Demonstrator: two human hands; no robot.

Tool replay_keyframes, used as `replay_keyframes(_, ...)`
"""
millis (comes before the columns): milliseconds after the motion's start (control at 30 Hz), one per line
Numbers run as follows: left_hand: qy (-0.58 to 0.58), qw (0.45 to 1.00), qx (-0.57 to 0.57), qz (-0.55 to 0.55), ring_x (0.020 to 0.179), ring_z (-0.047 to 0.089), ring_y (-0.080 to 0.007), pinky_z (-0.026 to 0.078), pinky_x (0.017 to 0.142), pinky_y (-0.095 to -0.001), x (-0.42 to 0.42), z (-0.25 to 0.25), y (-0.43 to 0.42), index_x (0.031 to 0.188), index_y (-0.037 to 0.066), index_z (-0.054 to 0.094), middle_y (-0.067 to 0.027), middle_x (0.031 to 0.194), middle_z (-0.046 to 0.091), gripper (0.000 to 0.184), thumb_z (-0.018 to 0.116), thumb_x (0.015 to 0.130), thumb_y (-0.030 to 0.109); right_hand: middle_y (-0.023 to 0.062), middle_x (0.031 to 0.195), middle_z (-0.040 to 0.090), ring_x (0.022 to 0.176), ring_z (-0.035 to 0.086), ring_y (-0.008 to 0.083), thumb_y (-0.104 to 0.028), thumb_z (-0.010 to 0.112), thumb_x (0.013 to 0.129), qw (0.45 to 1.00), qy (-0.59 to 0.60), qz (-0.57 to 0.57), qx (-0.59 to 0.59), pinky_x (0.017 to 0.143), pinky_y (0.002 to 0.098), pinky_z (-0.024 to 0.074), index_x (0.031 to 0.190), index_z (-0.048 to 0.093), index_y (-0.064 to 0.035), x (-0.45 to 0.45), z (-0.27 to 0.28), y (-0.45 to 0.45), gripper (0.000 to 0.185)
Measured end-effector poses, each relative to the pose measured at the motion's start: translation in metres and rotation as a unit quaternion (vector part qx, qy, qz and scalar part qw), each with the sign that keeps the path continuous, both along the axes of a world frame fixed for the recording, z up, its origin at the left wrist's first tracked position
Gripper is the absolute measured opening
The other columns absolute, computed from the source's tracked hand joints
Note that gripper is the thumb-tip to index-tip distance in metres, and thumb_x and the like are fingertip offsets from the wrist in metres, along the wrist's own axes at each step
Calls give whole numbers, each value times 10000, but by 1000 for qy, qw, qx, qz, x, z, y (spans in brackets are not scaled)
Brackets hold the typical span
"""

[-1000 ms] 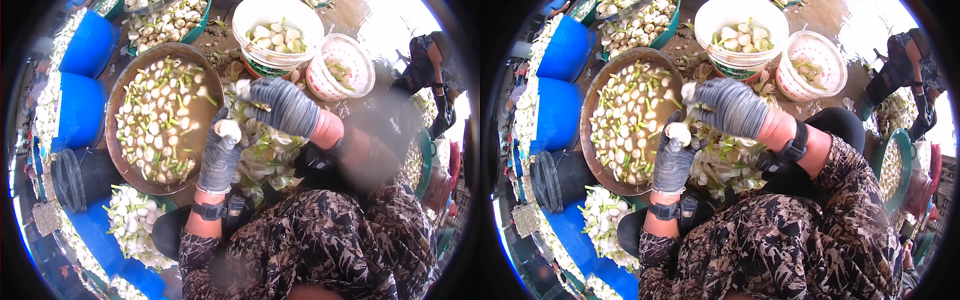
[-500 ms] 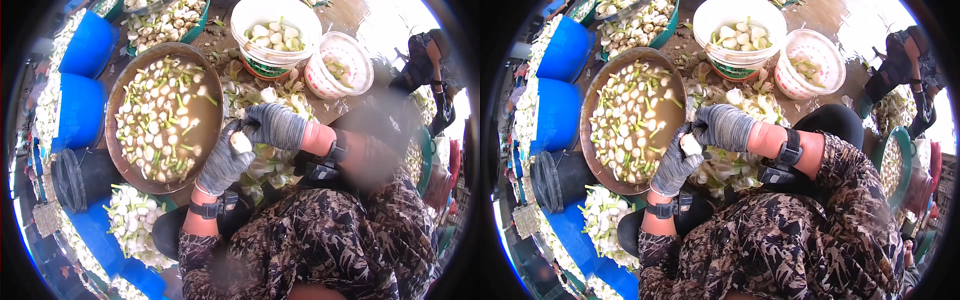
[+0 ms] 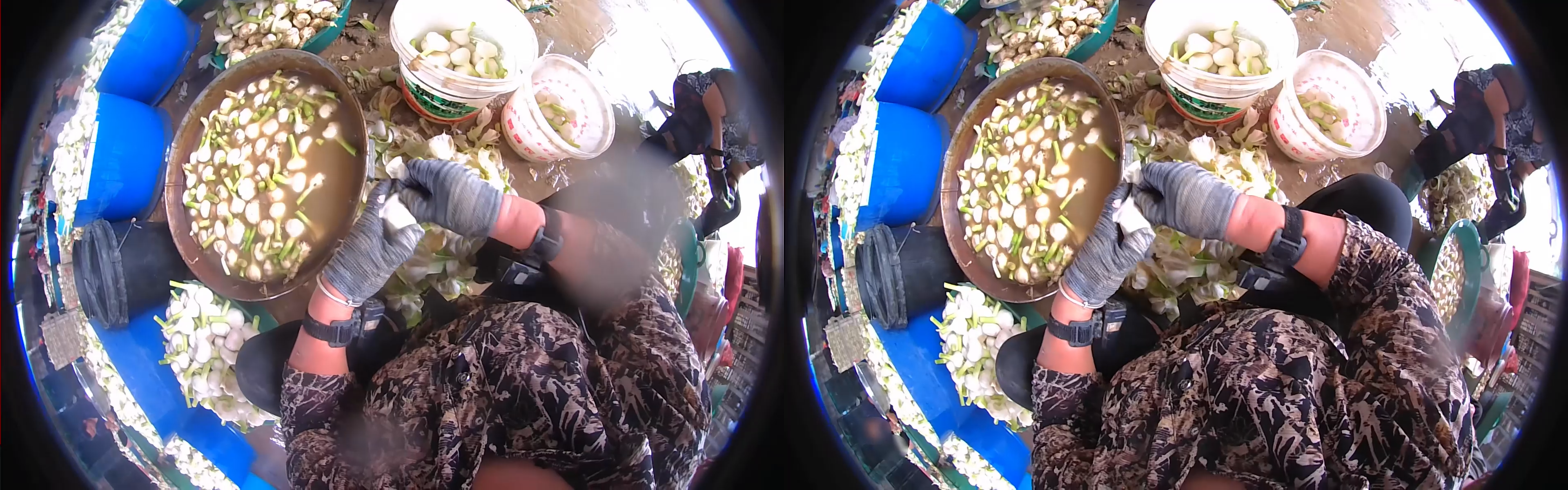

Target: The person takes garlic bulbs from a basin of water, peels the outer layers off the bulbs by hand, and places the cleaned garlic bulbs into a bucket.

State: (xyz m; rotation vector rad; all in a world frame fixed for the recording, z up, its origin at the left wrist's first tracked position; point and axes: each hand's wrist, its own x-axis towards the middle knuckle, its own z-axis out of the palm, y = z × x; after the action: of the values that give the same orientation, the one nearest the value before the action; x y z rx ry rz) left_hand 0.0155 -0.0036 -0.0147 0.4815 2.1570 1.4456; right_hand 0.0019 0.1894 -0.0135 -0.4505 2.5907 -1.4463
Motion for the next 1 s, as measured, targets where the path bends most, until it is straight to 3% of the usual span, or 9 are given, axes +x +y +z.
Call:
replay_keyframes(100,161,987,14,-12,1314,402,-311,333,1108,-375,0,0,6,1465,2,209,-202,1430,356,794,628,793,57,206,760,630,699,617,359,-217,627,894,992,-109,-28,-48,654,402,487,918,594,20,-6,-12,0,240)
replay_keyframes(200,187,982,8,17,1312,400,-287,334,1104,-366,1,-9,5,1475,15,201,-181,1419,368,791,616,803,63,205,759,624,705,615,318,-234,609,925,992,-114,-22,-56,675,389,485,952,584,33,-6,-1,1,270)
replay_keyframes(267,174,983,38,44,1257,441,-281,353,1081,-370,1,-11,1,1456,9,236,-181,1369,411,753,628,816,76,198,771,629,702,617,319,-256,629,915,971,-74,12,-227,675,397,487,964,580,22,-2,-2,-2,286)
replay_keyframes(300,159,982,69,69,1201,481,-274,372,1058,-374,1,-12,0,1437,3,272,-181,1318,455,716,639,829,89,191,786,637,712,624,314,-258,649,901,996,-40,21,-79,688,386,496,982,589,5,-3,2,4,281)
replay_keyframes(467,-9,982,143,121,1062,525,-165,413,985,-317,-1,-26,-2,1258,-6,489,-70,1146,566,382,602,931,155,173,810,662,729,638,291,-254,664,891,997,1,-12,72,712,358,502,976,622,-6,-2,9,0,265)
replay_keyframes(567,-66,980,161,97,1097,551,-179,502,914,-318,-3,-15,-1,1373,22,413,-81,1270,532,506,585,966,269,103,808,696,725,615,127,-224,632,929,965,-180,-35,-189,689,315,500,975,649,14,-16,-3,13,243)
replay_keyframes(800,-209,896,385,79,1111,603,-308,595,789,-368,0,-5,7,1411,73,355,-128,1356,492,586,580,947,350,143,851,695,742,655,253,-197,630,908,992,-43,-72,-90,720,359,516,951,651,22,-38,-22,35,225)
replay_keyframes(900,-229,883,396,102,1071,628,-350,594,760,-395,-5,-11,-4,1394,66,385,-157,1401,477,475,515,985,269,166,894,693,862,660,363,-247,619,839,934,-84,-27,346,776,428,517,933,677,-31,-43,-14,49,242)
replay_keyframes(1000,-73,920,362,133,1132,583,-297,526,918,-411,-5,-2,6,1360,52,427,-145,1353,520,452,544,972,252,201,1075,647,1038,614,358,-452,582,880,902,-75,-52,423,873,445,494,1164,592,-59,-19,-16,45,484)
